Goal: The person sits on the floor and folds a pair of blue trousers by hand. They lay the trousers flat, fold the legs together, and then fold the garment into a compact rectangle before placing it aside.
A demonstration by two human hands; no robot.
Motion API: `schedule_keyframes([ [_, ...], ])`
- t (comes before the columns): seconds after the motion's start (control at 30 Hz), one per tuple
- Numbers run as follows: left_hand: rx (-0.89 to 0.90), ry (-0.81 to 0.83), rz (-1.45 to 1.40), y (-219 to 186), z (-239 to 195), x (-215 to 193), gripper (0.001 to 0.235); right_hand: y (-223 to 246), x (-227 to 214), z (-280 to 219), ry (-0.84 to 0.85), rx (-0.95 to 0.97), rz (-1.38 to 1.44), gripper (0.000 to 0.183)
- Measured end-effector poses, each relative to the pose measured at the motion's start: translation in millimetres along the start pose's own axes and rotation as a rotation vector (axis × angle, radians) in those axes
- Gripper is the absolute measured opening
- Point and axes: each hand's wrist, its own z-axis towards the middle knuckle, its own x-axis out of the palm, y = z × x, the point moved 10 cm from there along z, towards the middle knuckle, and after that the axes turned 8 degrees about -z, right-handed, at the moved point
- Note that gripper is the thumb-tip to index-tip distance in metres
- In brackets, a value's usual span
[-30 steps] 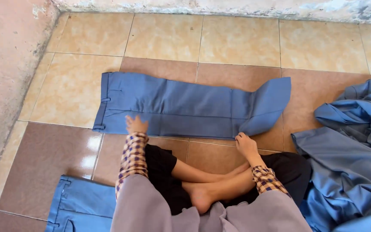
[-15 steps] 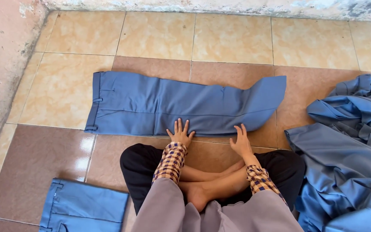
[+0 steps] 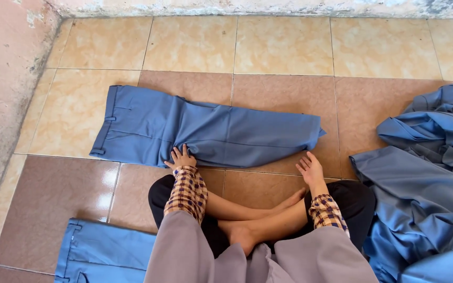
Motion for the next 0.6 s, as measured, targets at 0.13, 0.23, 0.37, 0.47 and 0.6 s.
schedule_keyframes([
  [0.13,0.08,-0.064,-0.11,-6.9,-3.7,2.2,0.085,34.8,51.9,-51.8,0.048,-0.121,-0.284,0.102],
  [0.23,0.27,-0.081,-0.121,-38.9,-30.7,-0.6,0.106,36.0,48.4,-39.8,-0.016,-0.218,-0.444,0.082],
  [0.37,0.345,0.003,-0.037,-62.0,-75.0,-8.9,0.131,45.9,56.2,-34.6,-0.065,-0.259,-0.37,0.065],
  [0.47,0.37,0.043,-0.044,-62.9,-83.4,-14.7,0.143,67.7,58.3,1.4,-0.122,-0.322,-0.495,0.059],
  [0.6,0.376,0.001,-0.064,-59.7,-57.5,14.1,0.148,119.9,157.5,-41.5,-0.099,-0.557,-0.732,0.051],
])
